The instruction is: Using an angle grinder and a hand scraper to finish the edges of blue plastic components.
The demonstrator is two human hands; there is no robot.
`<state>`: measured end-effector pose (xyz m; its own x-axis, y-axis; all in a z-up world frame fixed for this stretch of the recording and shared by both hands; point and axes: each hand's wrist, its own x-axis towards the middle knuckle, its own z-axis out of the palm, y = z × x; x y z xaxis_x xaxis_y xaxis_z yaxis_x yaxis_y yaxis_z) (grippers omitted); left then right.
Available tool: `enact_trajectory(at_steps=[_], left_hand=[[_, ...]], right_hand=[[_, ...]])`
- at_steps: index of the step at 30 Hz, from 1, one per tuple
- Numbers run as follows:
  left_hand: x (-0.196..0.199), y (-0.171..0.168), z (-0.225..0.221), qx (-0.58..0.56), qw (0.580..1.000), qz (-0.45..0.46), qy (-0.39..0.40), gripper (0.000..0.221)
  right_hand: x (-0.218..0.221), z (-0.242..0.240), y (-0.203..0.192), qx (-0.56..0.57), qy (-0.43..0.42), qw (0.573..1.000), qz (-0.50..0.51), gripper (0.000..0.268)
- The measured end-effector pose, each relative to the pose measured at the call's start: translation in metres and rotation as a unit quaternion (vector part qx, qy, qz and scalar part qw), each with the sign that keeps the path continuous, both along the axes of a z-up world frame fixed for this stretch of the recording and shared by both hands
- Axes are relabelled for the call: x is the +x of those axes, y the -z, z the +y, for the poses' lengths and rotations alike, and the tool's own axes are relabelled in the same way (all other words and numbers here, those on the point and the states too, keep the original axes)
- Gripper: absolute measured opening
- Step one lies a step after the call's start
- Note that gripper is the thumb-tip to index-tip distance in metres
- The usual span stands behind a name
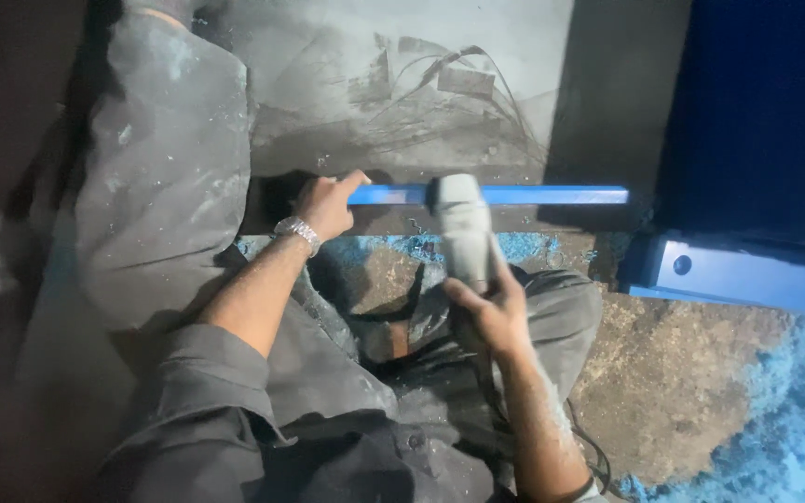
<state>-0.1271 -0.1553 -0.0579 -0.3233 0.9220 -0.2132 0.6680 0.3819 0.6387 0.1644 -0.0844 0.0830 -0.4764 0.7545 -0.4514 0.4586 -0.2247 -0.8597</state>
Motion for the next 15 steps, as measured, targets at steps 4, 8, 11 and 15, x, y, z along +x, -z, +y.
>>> enact_trajectory(at_steps=[4, 8, 11, 15], left_hand=[[0.002, 0.008, -0.003, 0.069, 0.994, -0.072, -0.040, 0.042], [0.005, 0.007, -0.005, 0.056, 0.991, -0.091, -0.081, 0.041], [0.009, 0.026, -0.008, 0.093, 0.985, -0.102, -0.107, 0.040], [0.010, 0.045, -0.014, 0.095, 0.975, -0.127, -0.157, 0.032]], right_hand=[[0.033, 0.019, -0.003, -0.062, 0.118, 0.991, -0.011, 0.093], [0.044, 0.028, -0.008, -0.014, 0.169, 0.985, 0.036, 0.092], [0.030, 0.022, -0.010, -0.033, 0.165, 0.985, 0.045, 0.093], [-0.010, 0.000, -0.017, -0.038, 0.052, 0.995, -0.076, 0.097]])
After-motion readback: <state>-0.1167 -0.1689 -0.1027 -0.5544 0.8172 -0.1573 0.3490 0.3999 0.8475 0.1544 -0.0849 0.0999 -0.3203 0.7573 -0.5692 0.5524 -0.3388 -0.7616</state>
